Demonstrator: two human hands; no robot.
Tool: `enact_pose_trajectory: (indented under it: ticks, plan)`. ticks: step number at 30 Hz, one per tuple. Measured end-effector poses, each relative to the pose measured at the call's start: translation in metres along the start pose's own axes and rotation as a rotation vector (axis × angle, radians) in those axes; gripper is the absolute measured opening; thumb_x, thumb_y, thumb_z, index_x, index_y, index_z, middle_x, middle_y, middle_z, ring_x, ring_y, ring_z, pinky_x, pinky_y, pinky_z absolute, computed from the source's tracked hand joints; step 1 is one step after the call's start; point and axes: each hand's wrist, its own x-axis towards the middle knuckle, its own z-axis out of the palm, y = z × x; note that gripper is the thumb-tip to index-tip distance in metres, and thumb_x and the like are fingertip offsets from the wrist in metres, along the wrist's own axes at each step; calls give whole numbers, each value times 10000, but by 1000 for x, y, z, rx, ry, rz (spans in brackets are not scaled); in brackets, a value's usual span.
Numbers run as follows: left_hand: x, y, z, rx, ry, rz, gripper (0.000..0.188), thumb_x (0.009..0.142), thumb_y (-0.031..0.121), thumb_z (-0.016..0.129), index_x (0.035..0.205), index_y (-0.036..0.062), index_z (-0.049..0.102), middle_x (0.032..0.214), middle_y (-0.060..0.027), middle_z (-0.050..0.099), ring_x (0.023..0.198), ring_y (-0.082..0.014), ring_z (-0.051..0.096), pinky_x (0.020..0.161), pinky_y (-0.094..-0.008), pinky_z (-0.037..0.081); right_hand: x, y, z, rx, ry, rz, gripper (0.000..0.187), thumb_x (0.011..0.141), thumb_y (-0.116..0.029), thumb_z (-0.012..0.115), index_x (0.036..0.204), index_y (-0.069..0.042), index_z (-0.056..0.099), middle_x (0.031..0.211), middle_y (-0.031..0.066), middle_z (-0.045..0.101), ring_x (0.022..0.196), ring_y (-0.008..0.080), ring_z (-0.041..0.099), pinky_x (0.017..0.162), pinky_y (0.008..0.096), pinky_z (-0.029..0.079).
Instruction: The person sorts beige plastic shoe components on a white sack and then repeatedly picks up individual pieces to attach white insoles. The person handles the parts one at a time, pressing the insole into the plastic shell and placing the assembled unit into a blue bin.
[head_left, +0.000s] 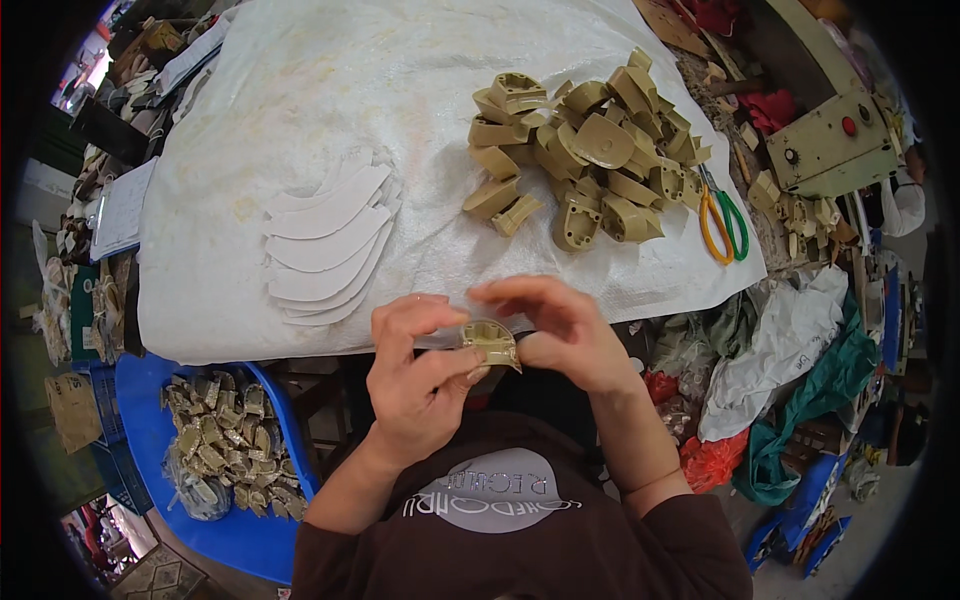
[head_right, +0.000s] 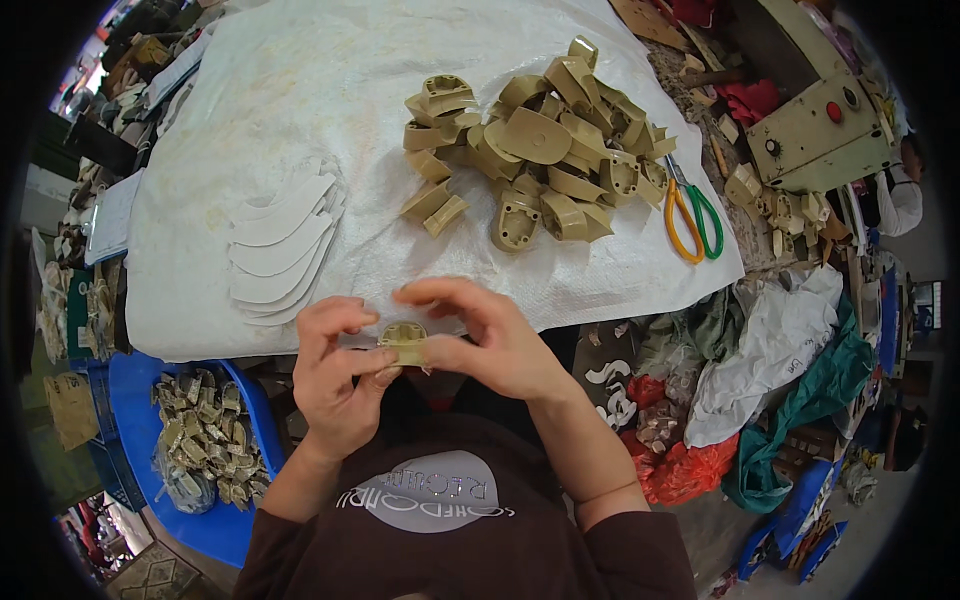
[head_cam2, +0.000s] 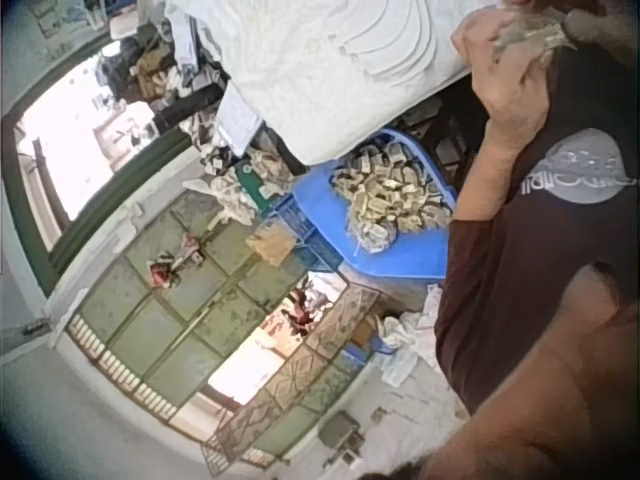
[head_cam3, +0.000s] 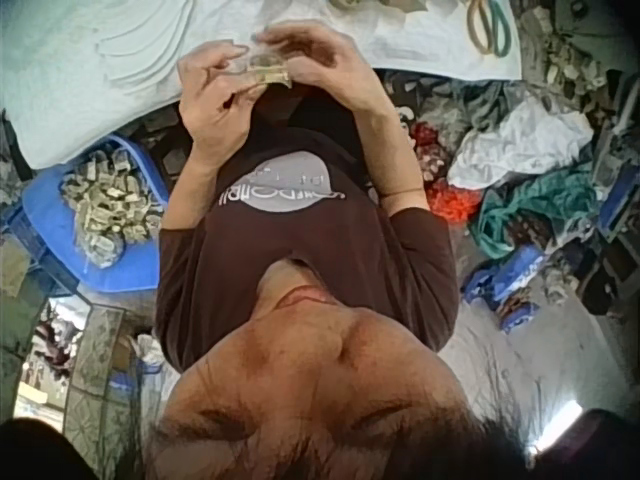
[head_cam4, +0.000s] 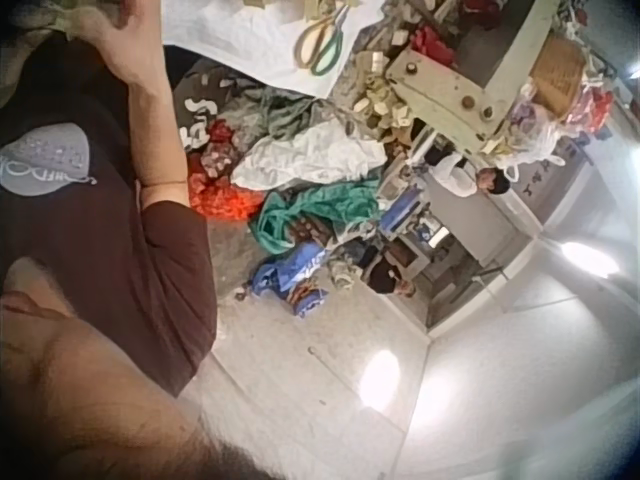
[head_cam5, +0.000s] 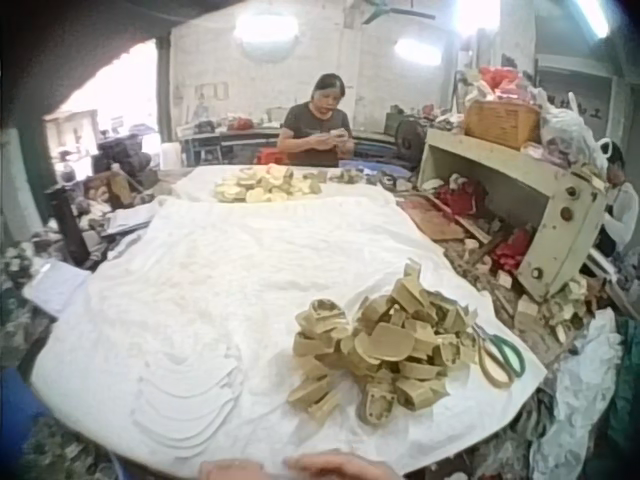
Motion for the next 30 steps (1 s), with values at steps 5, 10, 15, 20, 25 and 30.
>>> enact_pose_trajectory:
  ticks: [5,10,15,20,25,30]
  plan:
    - [-6,-5,-2,-13,-35,139,201,835,250,676,923,74,721,1177,-137,551,961,-270,536,789,-362,427,-1,7,0,-120,47,-226,528,724,-73,768,1194,-14,535,1129,96,653,977,212,615,883,352,476]
    - [-5,2,-1,-543,-196,-441,641,939,480,446,1347,-14,440,1303,-201,463,1079,-237,518,900,-359,422,2,2,5,-414,-1,-435,624,692,-24,786,1249,-25,507,1137,147,641,1010,266,598,892,381,461]
    - [-13,-2,9,-896,-255,-771,690,900,339,467,1443,11,195,1148,-151,527,877,-196,595,748,-319,498,-1,15,18,-320,36,-438,565,697,-98,797,1206,-49,558,1108,116,595,963,247,571,775,334,507]
    - [-19,0,10,-806,-183,-675,710,934,410,445,1449,17,153,1102,-145,529,830,-190,596,697,-295,501,0,21,21,-201,49,-320,354,855,-181,665,1168,-41,579,1197,120,484,883,180,566,612,256,534]
    - [-10,16,21,-807,-146,-545,822,935,617,348,1436,-11,173,1194,-172,494,893,-183,593,706,-277,506,19,17,19,164,-133,-15,216,927,-205,564,1036,-20,585,1079,84,511,650,93,583,388,203,480]
    - [-12,19,21,-631,-114,-602,817,940,622,331,1425,-25,217,1226,-171,472,1025,-181,550,807,-284,484,10,35,25,13,-68,-199,164,920,-164,565,1011,-28,578,1096,90,534,738,131,576,552,251,490]
